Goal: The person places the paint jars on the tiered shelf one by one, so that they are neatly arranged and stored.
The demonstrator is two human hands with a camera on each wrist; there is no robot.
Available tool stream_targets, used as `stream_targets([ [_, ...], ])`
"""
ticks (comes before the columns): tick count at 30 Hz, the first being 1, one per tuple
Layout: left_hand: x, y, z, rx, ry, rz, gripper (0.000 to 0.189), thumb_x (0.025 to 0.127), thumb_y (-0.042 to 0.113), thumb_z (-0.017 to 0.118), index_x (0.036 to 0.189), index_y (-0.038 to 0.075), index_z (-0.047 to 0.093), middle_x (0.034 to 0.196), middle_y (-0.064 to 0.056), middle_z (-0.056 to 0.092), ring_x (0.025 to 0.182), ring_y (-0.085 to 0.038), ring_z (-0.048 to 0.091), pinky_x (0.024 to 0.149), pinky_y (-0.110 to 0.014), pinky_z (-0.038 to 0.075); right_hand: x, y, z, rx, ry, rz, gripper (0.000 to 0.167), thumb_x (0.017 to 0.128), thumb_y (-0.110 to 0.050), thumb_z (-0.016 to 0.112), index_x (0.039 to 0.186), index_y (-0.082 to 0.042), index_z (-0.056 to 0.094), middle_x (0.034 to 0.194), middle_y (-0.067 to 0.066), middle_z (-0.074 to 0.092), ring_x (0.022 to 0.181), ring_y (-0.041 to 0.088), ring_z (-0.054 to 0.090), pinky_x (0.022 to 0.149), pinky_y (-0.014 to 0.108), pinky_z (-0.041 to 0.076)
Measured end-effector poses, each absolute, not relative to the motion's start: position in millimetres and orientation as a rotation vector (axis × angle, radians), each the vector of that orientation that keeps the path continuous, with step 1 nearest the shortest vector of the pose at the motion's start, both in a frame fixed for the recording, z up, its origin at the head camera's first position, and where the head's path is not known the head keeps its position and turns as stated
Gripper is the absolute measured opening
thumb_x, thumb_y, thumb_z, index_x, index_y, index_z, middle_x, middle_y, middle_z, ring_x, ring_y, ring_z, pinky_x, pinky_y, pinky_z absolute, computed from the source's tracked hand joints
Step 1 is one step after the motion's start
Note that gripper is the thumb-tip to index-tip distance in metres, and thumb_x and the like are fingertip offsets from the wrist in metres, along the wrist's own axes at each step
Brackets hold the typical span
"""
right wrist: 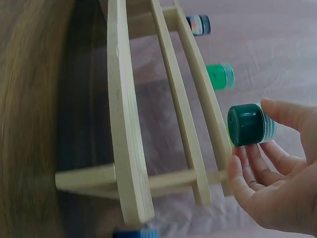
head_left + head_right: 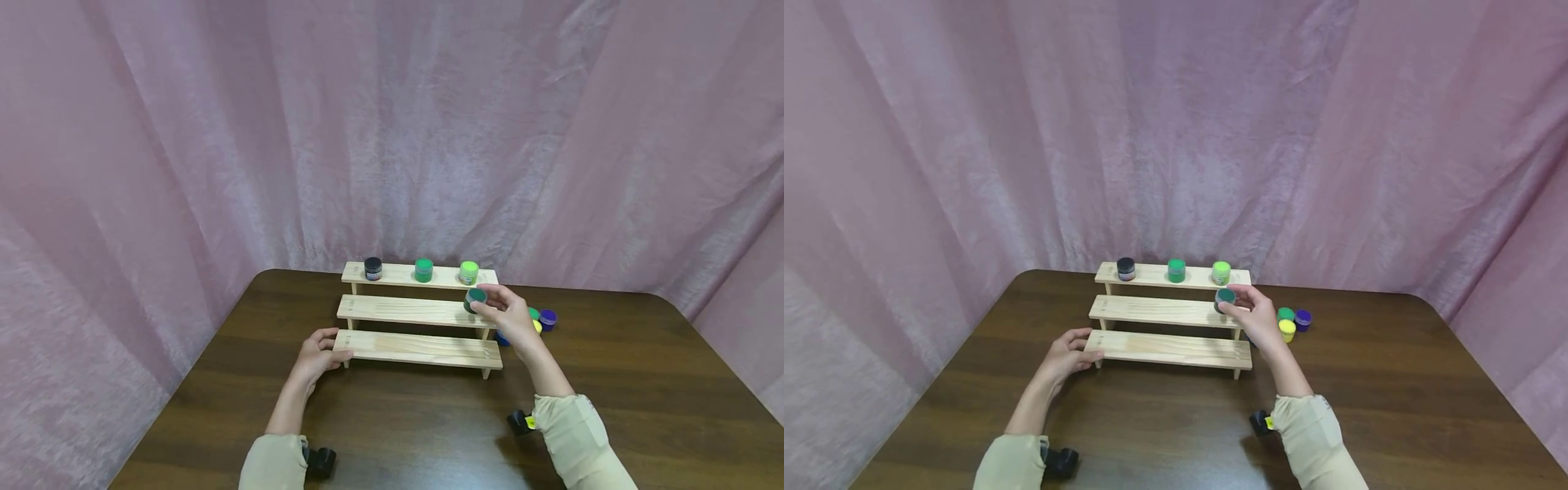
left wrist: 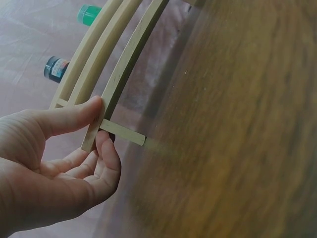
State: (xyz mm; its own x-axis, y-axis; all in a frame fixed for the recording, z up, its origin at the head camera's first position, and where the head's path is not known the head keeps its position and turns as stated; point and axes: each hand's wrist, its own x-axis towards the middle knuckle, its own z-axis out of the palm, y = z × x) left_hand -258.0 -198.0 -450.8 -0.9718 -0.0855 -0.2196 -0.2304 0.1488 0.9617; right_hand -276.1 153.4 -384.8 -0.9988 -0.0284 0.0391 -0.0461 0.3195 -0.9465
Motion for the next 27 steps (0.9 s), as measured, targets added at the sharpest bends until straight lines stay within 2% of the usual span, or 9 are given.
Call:
stream_targets([
  [4,-258.7,-197.0,-449.8,-0.314,2.292,1.952,0.059,0.081,-0.003,0.073,0.134,-0.005,0.047,0.109,-0.021,0.064,0.068,-0.007,0.057,0.067,-0.024,0.048,-278.8,139.9,-384.4,0.095,-2.537,1.811,0.050,0.092,-0.022,0.068,0.136,-0.005,0.052,0.130,0.018,0.056,0.116,0.023,0.054,0.083,0.018,0.047],
  [7,-258.4,-197.8,-449.5,-0.311,2.301,1.952,0.059,0.081,-0.002,0.074,0.133,-0.005,0.047,0.109,-0.021,0.064,0.069,-0.007,0.058,0.067,-0.024,0.048,-282.0,127.7,-384.0,0.152,-2.534,1.792,0.048,0.090,-0.019,0.070,0.133,-0.004,0.055,0.127,0.020,0.059,0.119,0.031,0.055,0.081,0.019,0.049],
  [18,-256.7,-196.0,-450.8,-0.312,2.299,1.951,0.059,0.080,-0.003,0.074,0.133,-0.006,0.048,0.105,-0.018,0.065,0.069,-0.008,0.057,0.066,-0.024,0.048,-287.7,96.8,-383.5,0.255,-2.565,1.784,0.044,0.088,-0.017,0.072,0.129,-0.006,0.058,0.122,0.018,0.062,0.115,0.030,0.057,0.081,0.025,0.051],
  [27,-258.5,-197.1,-449.6,-0.316,2.310,1.943,0.060,0.081,-0.001,0.074,0.134,-0.005,0.048,0.110,-0.021,0.064,0.070,-0.008,0.058,0.066,-0.024,0.049,-290.9,75.8,-375.1,0.332,-2.583,1.784,0.045,0.088,-0.017,0.072,0.130,-0.006,0.058,0.124,0.017,0.062,0.117,0.032,0.057,0.089,0.035,0.053],
])
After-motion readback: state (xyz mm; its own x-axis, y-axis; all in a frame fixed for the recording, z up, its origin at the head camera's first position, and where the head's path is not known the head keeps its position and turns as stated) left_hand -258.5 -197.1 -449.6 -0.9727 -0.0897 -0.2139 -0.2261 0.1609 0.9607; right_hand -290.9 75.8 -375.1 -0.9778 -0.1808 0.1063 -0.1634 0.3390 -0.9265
